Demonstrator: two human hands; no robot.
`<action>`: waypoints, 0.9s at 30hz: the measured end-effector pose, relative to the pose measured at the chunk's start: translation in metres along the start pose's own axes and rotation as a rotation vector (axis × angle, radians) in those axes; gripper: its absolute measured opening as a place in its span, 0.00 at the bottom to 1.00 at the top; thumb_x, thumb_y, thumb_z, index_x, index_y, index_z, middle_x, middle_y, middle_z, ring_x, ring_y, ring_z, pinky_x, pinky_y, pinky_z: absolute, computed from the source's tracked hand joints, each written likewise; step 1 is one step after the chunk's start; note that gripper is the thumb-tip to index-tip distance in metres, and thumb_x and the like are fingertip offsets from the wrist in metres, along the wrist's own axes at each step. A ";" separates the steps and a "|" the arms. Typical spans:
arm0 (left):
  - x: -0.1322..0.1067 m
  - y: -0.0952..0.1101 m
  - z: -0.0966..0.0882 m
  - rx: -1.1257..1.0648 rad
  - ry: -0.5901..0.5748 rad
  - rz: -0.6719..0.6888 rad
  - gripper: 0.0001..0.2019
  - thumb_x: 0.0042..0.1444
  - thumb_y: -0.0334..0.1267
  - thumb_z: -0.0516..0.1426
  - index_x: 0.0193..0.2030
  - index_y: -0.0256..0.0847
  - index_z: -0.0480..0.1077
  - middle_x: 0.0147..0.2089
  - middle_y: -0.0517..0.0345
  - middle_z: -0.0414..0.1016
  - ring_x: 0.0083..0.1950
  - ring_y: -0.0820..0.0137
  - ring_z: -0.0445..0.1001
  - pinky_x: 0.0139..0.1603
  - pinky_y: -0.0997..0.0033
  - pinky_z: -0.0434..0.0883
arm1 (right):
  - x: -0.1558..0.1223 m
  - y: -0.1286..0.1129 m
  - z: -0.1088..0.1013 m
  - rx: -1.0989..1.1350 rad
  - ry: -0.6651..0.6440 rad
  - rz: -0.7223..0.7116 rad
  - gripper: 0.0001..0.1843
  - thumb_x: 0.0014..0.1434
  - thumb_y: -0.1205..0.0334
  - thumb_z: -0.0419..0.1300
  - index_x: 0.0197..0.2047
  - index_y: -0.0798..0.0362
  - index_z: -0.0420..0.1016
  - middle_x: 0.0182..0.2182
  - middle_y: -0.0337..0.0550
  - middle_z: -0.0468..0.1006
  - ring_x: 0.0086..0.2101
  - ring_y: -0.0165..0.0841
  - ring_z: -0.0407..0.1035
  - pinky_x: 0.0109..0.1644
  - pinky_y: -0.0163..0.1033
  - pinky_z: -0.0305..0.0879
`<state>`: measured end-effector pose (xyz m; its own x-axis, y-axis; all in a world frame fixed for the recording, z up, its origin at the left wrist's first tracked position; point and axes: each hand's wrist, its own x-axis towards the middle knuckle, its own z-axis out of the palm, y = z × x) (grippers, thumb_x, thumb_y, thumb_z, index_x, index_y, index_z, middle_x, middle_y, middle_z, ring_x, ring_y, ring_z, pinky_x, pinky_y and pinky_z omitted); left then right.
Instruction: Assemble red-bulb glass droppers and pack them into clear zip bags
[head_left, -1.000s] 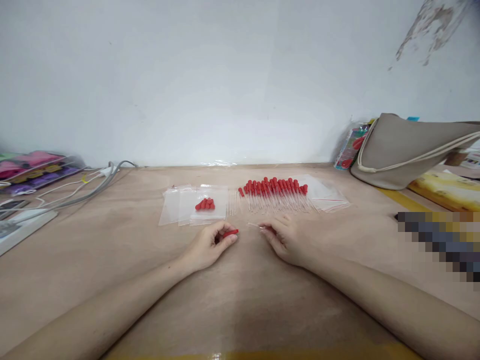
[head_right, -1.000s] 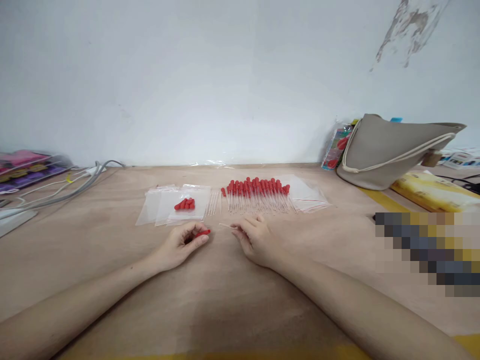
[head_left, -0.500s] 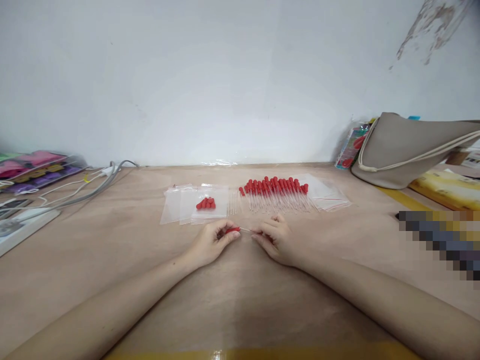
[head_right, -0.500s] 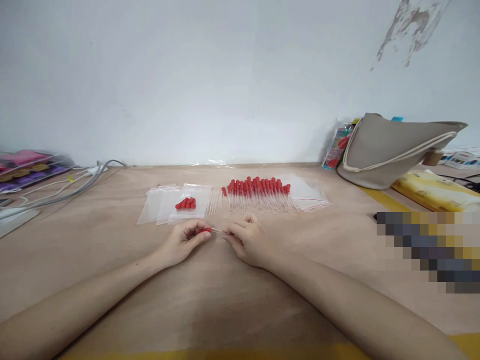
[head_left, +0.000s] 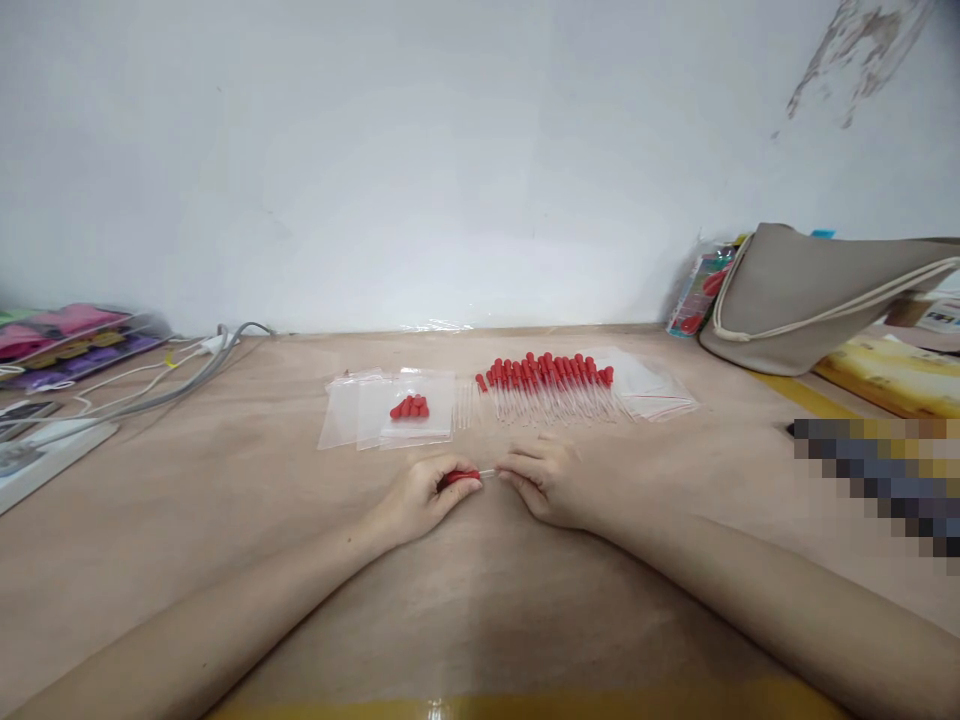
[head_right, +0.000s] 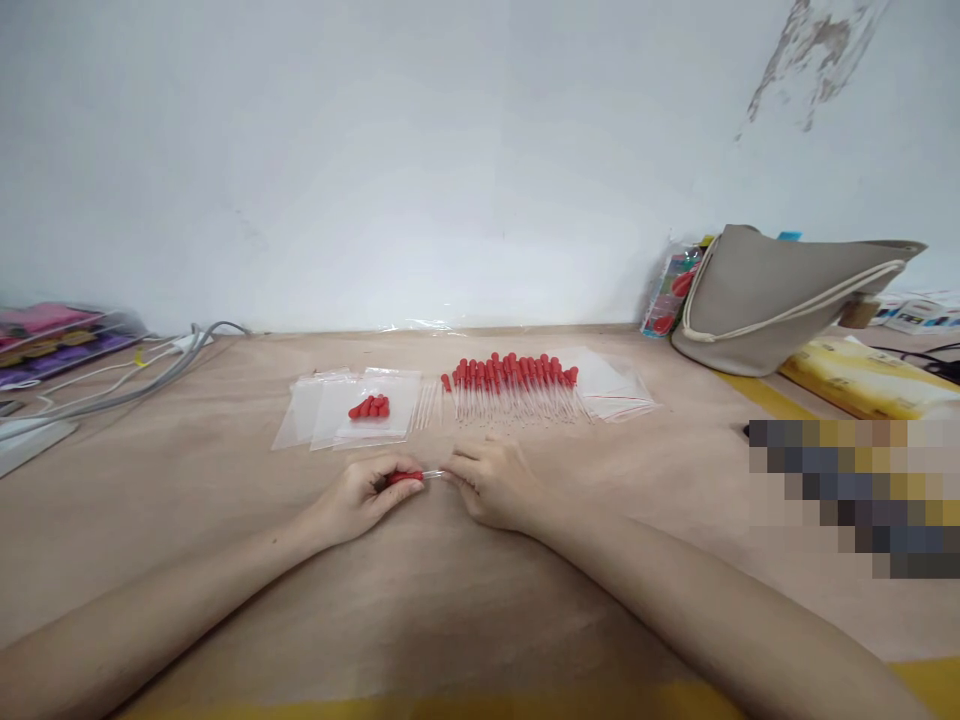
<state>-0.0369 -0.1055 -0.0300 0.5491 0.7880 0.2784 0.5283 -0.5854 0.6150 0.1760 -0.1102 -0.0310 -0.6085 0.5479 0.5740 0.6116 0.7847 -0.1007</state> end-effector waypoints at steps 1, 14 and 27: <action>0.000 0.000 0.001 0.021 -0.001 0.010 0.09 0.57 0.41 0.52 0.36 0.39 0.70 0.31 0.59 0.73 0.31 0.72 0.69 0.33 0.74 0.66 | 0.000 -0.002 0.000 -0.013 -0.006 0.003 0.13 0.61 0.63 0.48 0.37 0.53 0.74 0.26 0.42 0.73 0.26 0.28 0.63 0.31 0.35 0.52; 0.001 -0.003 0.002 0.144 0.061 0.163 0.08 0.57 0.38 0.52 0.36 0.37 0.70 0.31 0.57 0.72 0.31 0.72 0.69 0.33 0.74 0.65 | 0.007 -0.011 0.004 0.105 -0.148 0.184 0.13 0.61 0.63 0.47 0.36 0.54 0.72 0.29 0.41 0.74 0.29 0.28 0.66 0.32 0.32 0.56; -0.002 -0.015 -0.014 0.171 0.169 0.084 0.21 0.55 0.36 0.54 0.55 0.41 0.57 0.43 0.54 0.66 0.33 0.73 0.66 0.33 0.72 0.67 | 0.016 0.002 -0.021 0.107 -0.179 0.400 0.10 0.56 0.64 0.51 0.35 0.53 0.75 0.29 0.42 0.77 0.28 0.30 0.69 0.33 0.34 0.58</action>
<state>-0.0545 -0.0956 -0.0295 0.4871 0.7474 0.4517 0.5949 -0.6627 0.4549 0.1783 -0.1057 -0.0054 -0.4181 0.8486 0.3241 0.7666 0.5211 -0.3752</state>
